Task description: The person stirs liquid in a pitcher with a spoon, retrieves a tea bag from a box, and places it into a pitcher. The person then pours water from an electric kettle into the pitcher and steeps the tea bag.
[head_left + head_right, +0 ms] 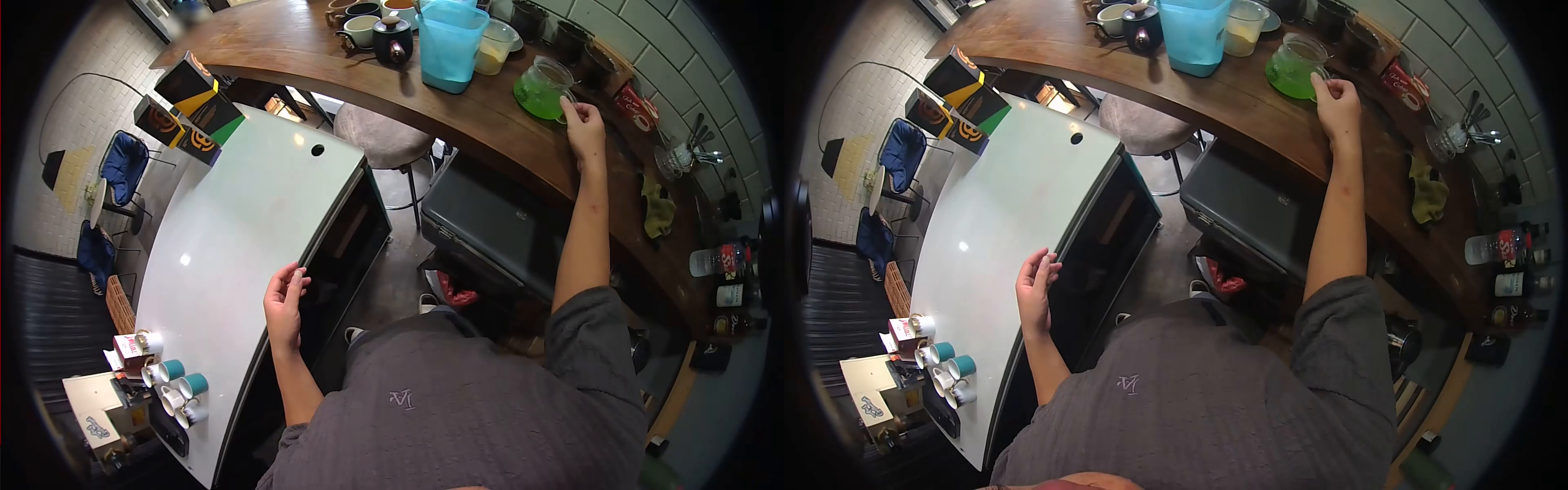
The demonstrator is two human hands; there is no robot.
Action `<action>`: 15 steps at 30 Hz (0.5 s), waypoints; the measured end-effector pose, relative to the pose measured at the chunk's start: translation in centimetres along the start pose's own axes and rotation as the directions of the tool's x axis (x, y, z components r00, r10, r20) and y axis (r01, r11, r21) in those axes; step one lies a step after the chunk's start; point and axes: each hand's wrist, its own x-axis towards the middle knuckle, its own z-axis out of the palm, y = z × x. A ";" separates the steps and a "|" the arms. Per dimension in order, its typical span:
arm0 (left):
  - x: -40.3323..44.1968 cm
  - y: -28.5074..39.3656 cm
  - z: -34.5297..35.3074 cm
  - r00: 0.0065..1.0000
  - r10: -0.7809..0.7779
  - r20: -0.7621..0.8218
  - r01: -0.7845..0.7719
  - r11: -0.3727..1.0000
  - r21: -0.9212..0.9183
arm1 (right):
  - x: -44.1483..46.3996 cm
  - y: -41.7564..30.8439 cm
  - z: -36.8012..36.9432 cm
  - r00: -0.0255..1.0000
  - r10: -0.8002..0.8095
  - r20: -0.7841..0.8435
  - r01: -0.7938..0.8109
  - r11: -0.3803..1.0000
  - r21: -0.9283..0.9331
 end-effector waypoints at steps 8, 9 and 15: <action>-0.6 -0.3 1.5 0.998 -0.041 -0.050 0.039 0.998 -0.040 | 0.6 0.2 0.4 0.986 0.014 0.166 -0.016 1.000 0.009; -0.7 -0.2 1.5 0.998 -0.040 -0.050 0.038 0.998 -0.042 | 0.3 0.0 0.4 0.988 0.013 0.153 -0.017 1.000 0.025; -0.4 0.1 1.6 0.998 -0.045 -0.050 0.043 0.998 -0.042 | -2.4 -1.8 -1.6 0.981 -0.009 0.192 -0.004 0.998 0.066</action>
